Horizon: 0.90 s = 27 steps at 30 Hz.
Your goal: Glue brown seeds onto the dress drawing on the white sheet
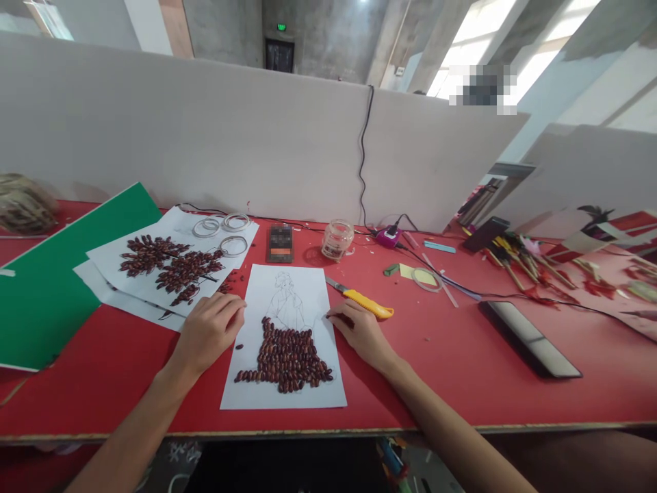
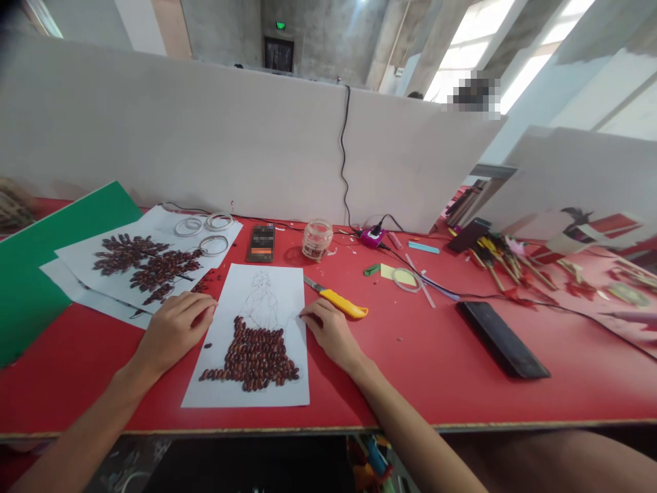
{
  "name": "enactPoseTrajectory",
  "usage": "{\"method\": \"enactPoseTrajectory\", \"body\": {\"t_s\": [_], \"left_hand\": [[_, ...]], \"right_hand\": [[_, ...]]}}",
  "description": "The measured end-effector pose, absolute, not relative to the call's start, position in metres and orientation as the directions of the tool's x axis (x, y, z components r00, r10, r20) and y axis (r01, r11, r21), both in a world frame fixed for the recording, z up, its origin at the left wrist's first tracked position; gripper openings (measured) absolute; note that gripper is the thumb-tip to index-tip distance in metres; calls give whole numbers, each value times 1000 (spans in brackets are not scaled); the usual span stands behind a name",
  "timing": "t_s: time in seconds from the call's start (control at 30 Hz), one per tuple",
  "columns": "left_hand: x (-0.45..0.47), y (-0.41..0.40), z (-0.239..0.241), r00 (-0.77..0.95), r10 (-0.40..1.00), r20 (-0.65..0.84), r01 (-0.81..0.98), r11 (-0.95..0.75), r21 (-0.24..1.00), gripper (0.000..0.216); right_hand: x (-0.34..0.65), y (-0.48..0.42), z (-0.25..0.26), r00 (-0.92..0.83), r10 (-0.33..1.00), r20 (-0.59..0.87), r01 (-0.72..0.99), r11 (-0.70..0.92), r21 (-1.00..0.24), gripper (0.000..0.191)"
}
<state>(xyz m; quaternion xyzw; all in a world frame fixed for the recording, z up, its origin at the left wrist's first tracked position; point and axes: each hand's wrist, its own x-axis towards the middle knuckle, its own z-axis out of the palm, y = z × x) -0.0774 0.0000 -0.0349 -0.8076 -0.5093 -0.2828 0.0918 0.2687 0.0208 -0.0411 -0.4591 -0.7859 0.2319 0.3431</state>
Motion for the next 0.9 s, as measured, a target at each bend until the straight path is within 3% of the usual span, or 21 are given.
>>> {"method": "enactPoseTrajectory", "body": {"t_s": [0.17, 0.27, 0.6, 0.73, 0.83, 0.9], "left_hand": [[-85, 5, -36, 178, 813, 554, 901, -361, 239, 24], [-90, 8, -33, 188, 836, 516, 887, -370, 276, 25], [-115, 98, -12, 158, 942, 296, 961, -216, 174, 42], [-105, 137, -14, 143, 950, 279, 975, -183, 124, 34], [-91, 141, -14, 108, 940, 325, 950, -194, 246, 24], [-74, 129, -12, 93, 934, 344, 841, -259, 475, 23]], "right_hand": [[273, 23, -42, -324, 872, 367, 585, 489, -647, 17], [274, 26, -44, -319, 868, 380, 589, 496, -638, 18], [270, 22, -39, -326, 862, 388, 576, 507, -641, 19], [270, 21, -37, -323, 860, 396, 567, 510, -647, 22], [268, 19, -33, -299, 863, 407, 563, 504, -654, 22], [264, 19, -26, -281, 868, 410, 564, 495, -661, 21]]}}
